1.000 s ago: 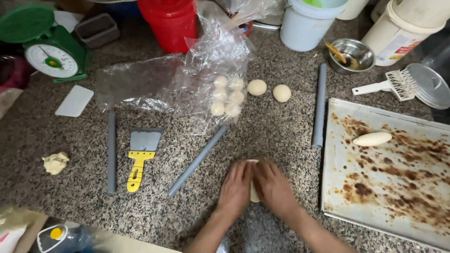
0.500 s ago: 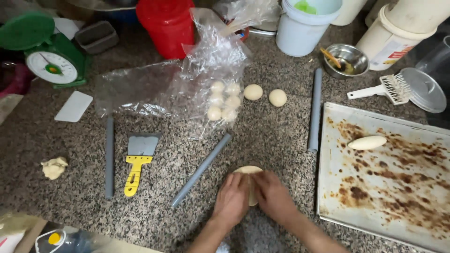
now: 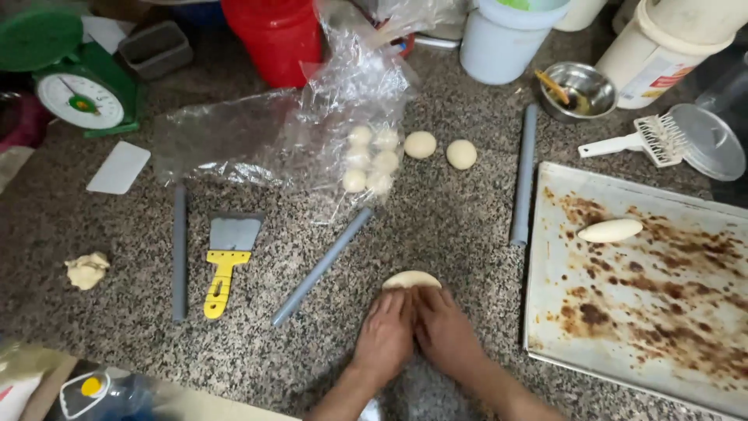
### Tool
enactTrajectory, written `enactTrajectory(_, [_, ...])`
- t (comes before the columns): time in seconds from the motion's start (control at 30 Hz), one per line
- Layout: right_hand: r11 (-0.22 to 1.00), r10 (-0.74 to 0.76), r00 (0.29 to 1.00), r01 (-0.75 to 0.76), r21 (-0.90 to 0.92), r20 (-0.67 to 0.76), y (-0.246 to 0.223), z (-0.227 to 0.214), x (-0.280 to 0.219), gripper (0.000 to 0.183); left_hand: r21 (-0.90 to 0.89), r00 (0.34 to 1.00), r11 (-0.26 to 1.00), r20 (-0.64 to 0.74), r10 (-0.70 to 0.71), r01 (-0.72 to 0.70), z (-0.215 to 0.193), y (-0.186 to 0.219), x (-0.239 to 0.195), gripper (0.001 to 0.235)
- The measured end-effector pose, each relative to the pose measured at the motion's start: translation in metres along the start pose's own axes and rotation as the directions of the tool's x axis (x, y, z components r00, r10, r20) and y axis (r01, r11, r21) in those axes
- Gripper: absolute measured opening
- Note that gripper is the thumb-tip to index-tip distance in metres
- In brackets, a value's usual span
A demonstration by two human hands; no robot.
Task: The person takes dough balls from a plastic bag, flattens them with a rolling pin, and shapes them into elongated forms by hand. The shaped dough pieces are then placed onto a metal baking tray.
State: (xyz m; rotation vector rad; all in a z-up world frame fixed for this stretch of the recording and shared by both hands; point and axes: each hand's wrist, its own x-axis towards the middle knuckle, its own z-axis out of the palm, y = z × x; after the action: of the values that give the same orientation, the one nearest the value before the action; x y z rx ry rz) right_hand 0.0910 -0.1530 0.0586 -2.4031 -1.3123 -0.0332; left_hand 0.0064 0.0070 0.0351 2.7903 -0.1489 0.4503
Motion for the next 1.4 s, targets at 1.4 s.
enactTrajectory(1.4, [0.996, -0.025, 0.998, 0.02, 0.088, 0.057, -0.009, 0.007, -0.037, 0.067, 0.035, 0.997, 0.999, 0.061, 0.035, -0.038, 0.024, 0.01, -0.043, 0.063])
